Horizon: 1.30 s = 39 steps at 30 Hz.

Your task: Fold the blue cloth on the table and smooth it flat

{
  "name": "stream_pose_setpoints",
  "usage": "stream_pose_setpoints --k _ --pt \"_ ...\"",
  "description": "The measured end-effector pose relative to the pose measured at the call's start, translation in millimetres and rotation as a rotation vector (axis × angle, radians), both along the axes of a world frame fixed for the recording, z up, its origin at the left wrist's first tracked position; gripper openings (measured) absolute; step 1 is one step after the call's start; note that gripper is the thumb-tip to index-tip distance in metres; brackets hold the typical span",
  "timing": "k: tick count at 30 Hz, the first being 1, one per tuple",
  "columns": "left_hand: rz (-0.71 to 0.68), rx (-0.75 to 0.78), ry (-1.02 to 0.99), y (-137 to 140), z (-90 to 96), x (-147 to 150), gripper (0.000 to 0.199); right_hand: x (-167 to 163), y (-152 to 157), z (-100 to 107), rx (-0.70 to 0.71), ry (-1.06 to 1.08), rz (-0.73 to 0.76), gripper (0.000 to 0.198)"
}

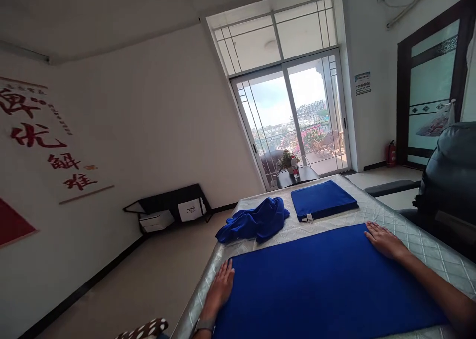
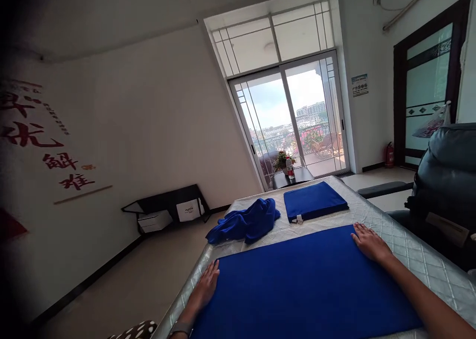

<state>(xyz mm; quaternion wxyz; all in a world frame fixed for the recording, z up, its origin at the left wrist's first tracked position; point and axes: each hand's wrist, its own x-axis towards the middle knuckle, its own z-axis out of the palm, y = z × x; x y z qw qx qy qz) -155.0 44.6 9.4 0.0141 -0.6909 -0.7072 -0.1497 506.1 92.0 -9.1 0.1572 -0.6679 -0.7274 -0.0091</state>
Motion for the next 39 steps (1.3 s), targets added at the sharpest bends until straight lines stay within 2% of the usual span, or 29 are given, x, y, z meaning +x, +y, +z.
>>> stream_pose_setpoints --k 2,5,11,16,20,24,26,29,31,34,36,39 --pt "0.036 -0.046 -0.011 1 -6.4 -16 0.062 12 7 -5 -0.021 -0.014 -0.055 0.068" --pt "0.043 -0.081 0.001 5 -15.5 -26 0.065 14 16 -9 -0.07 -0.057 -0.113 0.072" --pt "0.06 -0.053 0.039 10 -24.6 -26 0.064 15 17 -14 -0.018 -0.079 -0.087 0.07" --pt "0.082 -0.082 0.069 5 -17.8 -21 0.065 13 12 -9 -0.011 -0.057 -0.08 0.068" --pt "0.092 -0.03 0.072 -6 -0.7 -6 0.064 5 4 6 0.007 -0.06 -0.107 0.067" --pt "0.008 0.158 0.072 -17 28.4 40 0.063 -25 -12 31 0.076 -0.087 -0.068 0.063" --pt "-0.078 0.203 0.075 -19 42.5 78 0.061 -57 -23 46 0.093 -0.088 0.015 0.061" --pt "-0.246 0.16 0.072 -18 52.1 146 0.058 -122 -42 62 0.04 -0.044 0.174 0.062" --pt "-0.369 0.119 0.071 -15 47.9 189 0.056 -167 -54 67 -0.009 -0.002 0.281 0.063" --pt "-0.479 0.08 0.079 -13 28.9 236 0.054 -219 -67 62 -0.068 0.024 0.376 0.064" --pt "-0.49 0.073 0.093 -12 13.5 253 0.054 -238 -70 54 -0.099 0.023 0.394 0.064" --pt "-0.493 0.079 0.105 -12 -3.6 260 0.054 -246 -70 41 -0.109 0.031 0.386 0.063"
